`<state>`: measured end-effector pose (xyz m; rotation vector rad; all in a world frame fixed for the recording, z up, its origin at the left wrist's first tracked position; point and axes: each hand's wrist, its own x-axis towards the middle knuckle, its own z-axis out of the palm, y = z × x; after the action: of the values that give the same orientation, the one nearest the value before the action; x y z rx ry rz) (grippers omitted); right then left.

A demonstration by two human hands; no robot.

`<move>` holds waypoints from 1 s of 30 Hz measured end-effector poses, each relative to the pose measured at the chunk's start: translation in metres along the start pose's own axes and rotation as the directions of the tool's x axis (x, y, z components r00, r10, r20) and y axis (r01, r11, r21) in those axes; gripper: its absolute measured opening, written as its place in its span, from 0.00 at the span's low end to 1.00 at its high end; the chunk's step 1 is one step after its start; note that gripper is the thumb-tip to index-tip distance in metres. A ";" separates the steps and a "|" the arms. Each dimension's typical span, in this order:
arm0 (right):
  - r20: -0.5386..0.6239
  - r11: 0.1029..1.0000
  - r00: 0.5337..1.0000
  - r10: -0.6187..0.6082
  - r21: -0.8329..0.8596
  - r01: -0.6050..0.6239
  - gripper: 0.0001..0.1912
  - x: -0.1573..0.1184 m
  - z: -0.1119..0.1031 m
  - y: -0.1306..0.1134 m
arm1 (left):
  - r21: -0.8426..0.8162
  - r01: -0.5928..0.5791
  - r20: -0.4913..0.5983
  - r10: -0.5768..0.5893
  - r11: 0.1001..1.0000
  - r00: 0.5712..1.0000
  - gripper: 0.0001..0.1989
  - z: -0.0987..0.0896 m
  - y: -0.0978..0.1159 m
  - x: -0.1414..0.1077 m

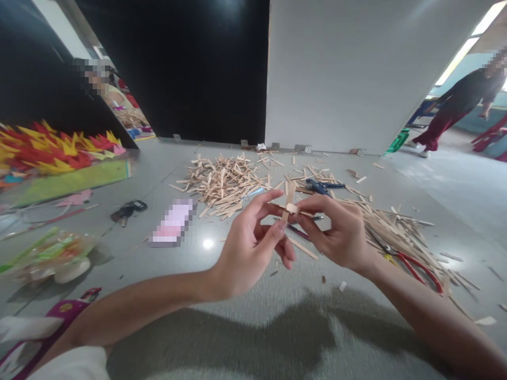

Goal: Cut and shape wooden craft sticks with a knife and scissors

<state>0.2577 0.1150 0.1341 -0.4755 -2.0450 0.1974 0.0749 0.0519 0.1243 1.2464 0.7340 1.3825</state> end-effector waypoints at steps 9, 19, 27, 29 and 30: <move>-0.174 0.943 0.980 -0.101 -0.332 0.038 0.07 -0.014 0.020 0.010 | -0.077 0.027 0.025 -0.025 0.997 0.999 0.21 0.001 -0.006 0.003; -0.377 0.944 0.875 0.305 0.000 -0.330 0.04 -0.005 0.014 0.027 | 0.070 0.093 0.063 -0.097 0.993 0.993 0.23 -0.002 -0.007 0.001; 0.714 0.745 0.343 0.610 -0.370 -0.554 0.16 0.010 0.000 0.022 | 0.456 -0.175 0.076 0.157 0.873 0.985 0.22 -0.007 -0.007 0.000; 0.818 0.798 0.251 0.517 -0.355 -0.487 0.18 0.007 0.004 0.014 | 0.490 -0.214 0.116 0.180 0.845 0.977 0.21 -0.008 -0.006 -0.001; 0.807 0.814 0.286 0.517 -0.360 -0.457 0.18 0.006 0.006 0.011 | 0.491 -0.214 0.132 0.171 0.845 0.976 0.21 -0.008 -0.006 -0.001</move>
<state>0.2529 0.1277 0.1319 -1.2685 -2.8677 0.9575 0.0688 0.0544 0.1167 1.8216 0.9714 1.3307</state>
